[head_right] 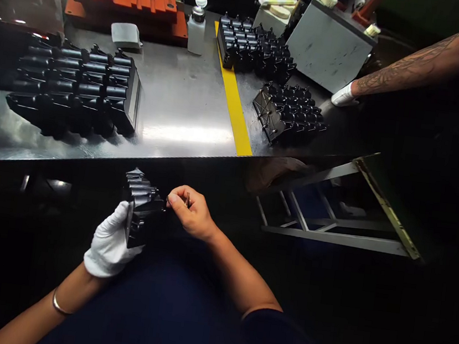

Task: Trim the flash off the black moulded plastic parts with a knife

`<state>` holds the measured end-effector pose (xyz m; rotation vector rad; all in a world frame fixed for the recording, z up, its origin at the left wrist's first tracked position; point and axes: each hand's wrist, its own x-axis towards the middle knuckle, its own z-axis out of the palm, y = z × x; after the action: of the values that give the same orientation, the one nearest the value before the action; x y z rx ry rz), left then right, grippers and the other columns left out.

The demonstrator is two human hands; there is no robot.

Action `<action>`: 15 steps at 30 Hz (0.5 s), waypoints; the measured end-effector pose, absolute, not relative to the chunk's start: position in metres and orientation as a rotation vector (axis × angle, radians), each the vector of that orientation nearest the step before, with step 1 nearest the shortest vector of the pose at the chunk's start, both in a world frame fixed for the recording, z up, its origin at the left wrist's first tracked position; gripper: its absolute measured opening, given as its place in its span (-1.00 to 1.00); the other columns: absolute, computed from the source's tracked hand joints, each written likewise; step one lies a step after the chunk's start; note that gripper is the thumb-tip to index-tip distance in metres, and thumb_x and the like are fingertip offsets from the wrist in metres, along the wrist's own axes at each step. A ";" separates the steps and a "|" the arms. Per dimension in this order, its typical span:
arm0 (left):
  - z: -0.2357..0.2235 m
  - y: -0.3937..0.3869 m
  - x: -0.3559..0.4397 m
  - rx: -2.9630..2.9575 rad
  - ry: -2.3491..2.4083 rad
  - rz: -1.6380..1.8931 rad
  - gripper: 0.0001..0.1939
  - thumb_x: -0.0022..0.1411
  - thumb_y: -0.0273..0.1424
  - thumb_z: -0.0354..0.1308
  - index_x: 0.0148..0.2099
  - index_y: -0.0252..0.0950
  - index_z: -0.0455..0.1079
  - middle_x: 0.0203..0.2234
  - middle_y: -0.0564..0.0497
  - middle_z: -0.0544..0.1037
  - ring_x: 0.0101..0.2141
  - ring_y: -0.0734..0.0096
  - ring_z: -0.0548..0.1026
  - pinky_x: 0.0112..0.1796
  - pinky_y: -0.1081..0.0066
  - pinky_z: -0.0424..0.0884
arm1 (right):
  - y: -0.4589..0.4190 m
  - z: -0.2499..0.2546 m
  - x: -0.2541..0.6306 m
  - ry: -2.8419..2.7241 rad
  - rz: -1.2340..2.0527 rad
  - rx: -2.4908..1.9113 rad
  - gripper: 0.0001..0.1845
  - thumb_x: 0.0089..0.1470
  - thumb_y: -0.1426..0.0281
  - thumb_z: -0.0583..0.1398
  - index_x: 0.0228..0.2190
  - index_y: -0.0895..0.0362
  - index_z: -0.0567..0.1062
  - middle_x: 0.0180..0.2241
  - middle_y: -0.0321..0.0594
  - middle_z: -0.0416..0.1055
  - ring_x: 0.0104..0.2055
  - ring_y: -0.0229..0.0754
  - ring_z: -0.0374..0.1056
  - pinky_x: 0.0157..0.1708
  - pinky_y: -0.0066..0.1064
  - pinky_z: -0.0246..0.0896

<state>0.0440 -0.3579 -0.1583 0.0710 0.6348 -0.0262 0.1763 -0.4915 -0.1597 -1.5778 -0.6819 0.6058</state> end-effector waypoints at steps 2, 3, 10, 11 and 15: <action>-0.158 -0.355 0.041 0.102 0.635 -0.004 -0.75 0.19 -0.60 0.15 -0.28 -0.15 0.57 -0.44 0.16 0.66 -0.34 0.56 0.62 -0.14 0.66 0.46 | -0.495 -0.170 0.188 -0.621 0.494 -1.762 -0.58 0.12 0.03 0.11 -0.46 0.15 0.36 -0.55 -0.33 0.28 -0.54 -0.33 0.17 -0.51 -0.47 0.11; -0.157 -0.354 0.041 0.123 0.641 0.018 -0.74 0.16 -0.62 0.15 -0.36 -0.17 0.57 -0.46 0.16 0.66 -0.33 0.55 0.62 -0.15 0.65 0.47 | -0.499 -0.171 0.194 -0.586 0.387 -1.898 -0.60 0.10 0.03 0.13 -0.42 0.14 0.37 -0.52 -0.31 0.30 -0.51 -0.30 0.21 -0.49 -0.46 0.12; -0.144 -0.358 0.039 0.483 0.616 0.018 -0.78 -0.02 -0.49 0.35 -0.24 -0.25 0.55 -0.37 0.02 0.66 -0.35 0.32 0.62 -0.24 0.43 0.56 | -0.517 -0.124 0.200 -1.315 0.301 -1.824 -0.54 0.31 0.15 -0.07 -0.40 0.16 0.42 -0.49 -0.24 0.39 -0.45 -0.30 0.32 -0.42 -0.48 0.18; -0.143 -0.359 0.039 0.543 0.590 0.009 -0.72 -0.04 -0.44 0.38 -0.19 -0.26 0.55 -0.35 -0.01 0.66 -0.32 0.26 0.62 -0.22 0.38 0.56 | -0.515 -0.116 0.196 -1.455 0.308 -1.747 -0.52 0.29 0.09 -0.04 -0.43 0.17 0.42 -0.52 -0.26 0.37 -0.49 -0.32 0.28 -0.46 -0.49 0.14; -0.138 -0.362 0.039 0.651 0.567 -0.011 -0.52 -0.13 -0.36 0.45 -0.08 -0.25 0.52 -0.30 -0.06 0.65 -0.21 0.10 0.60 -0.13 0.26 0.53 | -0.507 -0.107 0.191 -1.704 0.163 -1.701 -0.39 0.13 -0.10 0.05 -0.63 0.15 0.29 -0.65 -0.37 0.14 -0.60 -0.37 0.04 -0.58 -0.47 -0.12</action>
<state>0.0390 -0.3615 -0.1384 0.6506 0.5667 -0.0112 0.1912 -0.5067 -0.1067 -1.7012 -1.7037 0.1628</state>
